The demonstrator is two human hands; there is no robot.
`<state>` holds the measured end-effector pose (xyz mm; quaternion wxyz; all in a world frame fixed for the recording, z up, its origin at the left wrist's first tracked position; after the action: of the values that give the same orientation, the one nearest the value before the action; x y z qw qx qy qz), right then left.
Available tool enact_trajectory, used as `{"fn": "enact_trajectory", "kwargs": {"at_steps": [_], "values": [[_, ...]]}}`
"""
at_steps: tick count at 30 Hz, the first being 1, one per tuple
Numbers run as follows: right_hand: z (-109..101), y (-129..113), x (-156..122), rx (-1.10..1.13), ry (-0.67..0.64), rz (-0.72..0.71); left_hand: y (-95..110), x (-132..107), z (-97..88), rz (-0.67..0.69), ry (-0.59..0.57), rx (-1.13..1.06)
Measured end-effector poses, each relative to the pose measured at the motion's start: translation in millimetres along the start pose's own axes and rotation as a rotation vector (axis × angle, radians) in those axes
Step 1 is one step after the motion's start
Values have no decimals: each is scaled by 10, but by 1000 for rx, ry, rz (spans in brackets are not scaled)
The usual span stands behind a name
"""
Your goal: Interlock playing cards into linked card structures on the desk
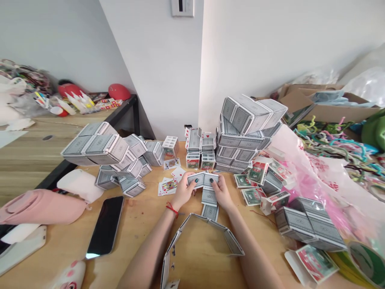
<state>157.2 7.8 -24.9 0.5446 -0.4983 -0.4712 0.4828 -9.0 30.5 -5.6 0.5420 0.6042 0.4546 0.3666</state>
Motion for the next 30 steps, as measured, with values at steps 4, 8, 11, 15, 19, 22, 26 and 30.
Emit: {"fn": "enact_trajectory", "kwargs": {"at_steps": [4,8,11,15,19,22,26,30], "values": [[3,-54,-20,-108,19,-85,24,9,-34,19,0,2],[20,-130,-18,-82,-52,-88,26,10,-78,26,-6,7],[23,-180,-19,-31,-102,-32,25,8,-95,19,-29,22],[36,-236,-30,-39,-168,-10,37,10,-117,9,-66,30],[31,-236,-37,-26,-172,8,39,20,-141,-2,-90,11],[26,-228,-37,-48,-186,-6,32,25,-148,-12,-108,-5],[18,-203,-25,-103,-214,-33,29,26,-137,1,-119,19],[9,-158,-3,-145,-229,-43,18,25,-113,30,-120,65]]}}
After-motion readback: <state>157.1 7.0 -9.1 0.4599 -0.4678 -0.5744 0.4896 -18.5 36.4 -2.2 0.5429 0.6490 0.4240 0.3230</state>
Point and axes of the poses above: each hand's wrist, its own x-axis towards the middle knuckle, its own z-axis out of the palm, y = z × x, the point moved 4 cm from there along x, towards the middle knuckle, and after that the axes turned 4 degrees about -y, right-handed, at the moved point
